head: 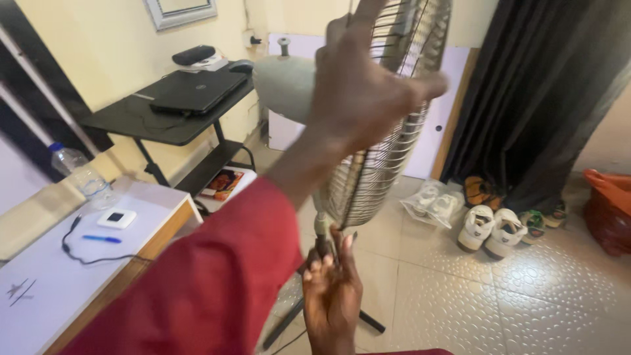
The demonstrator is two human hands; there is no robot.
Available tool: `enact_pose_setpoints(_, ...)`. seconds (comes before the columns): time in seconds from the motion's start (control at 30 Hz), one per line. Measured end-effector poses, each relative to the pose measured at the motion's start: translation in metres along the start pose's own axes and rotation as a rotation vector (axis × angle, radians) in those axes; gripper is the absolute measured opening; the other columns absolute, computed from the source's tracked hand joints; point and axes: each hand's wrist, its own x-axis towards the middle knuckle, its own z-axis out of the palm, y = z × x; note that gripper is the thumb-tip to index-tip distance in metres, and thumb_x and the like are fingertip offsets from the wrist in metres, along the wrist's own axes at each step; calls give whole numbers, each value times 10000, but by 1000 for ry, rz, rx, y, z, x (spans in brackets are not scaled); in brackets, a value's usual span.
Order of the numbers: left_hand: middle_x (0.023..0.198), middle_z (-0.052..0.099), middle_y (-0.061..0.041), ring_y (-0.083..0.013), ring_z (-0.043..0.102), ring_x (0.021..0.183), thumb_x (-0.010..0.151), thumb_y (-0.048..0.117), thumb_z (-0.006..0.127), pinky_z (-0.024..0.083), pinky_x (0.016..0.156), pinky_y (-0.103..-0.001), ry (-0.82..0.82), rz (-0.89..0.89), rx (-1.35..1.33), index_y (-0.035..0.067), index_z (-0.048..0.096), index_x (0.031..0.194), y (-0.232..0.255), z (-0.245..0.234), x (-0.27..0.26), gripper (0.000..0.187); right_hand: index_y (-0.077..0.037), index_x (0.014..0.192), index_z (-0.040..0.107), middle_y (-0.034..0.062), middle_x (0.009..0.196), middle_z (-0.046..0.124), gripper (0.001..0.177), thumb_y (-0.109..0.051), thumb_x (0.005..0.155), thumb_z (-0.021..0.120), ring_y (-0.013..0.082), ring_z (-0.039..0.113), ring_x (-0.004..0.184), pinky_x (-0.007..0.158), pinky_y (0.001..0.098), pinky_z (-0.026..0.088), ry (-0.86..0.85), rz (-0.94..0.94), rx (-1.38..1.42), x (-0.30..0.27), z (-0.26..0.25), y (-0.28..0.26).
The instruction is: The person disassembles a standing electric fan by removing the front grille, unscrewing the central nut, and detaching the fan blades. The components are handled one at a time and placed on the floor.
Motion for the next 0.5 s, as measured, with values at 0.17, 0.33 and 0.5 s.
enact_pose_setpoints(0.17,1398,610,-253,-480,643,1068,719,389,832,593,868,-596,-324,-134,-303,277,288,1627,-17,-38,7,1064,15,1272,649,29,752,539,394,-235,972,593,179,566,675,602,347,499,68,103,-383,17,-53,-32)
enact_pose_setpoints(0.33,1669,359,-225,-455,444,1452,798,449,840,407,1099,-606,-413,123,-88,216,236,1654,-19,-95,0,1073,100,1201,662,154,827,653,406,-226,978,567,278,679,752,681,429,607,100,-29,-743,53,-71,-94)
enact_pose_setpoints(0.5,1677,366,-185,-391,458,1474,786,496,800,410,1104,-540,-503,2,-191,212,200,1669,-23,-139,2,1104,33,1280,632,182,1011,712,372,-148,962,564,302,719,924,804,432,629,83,-231,-911,100,-51,-151)
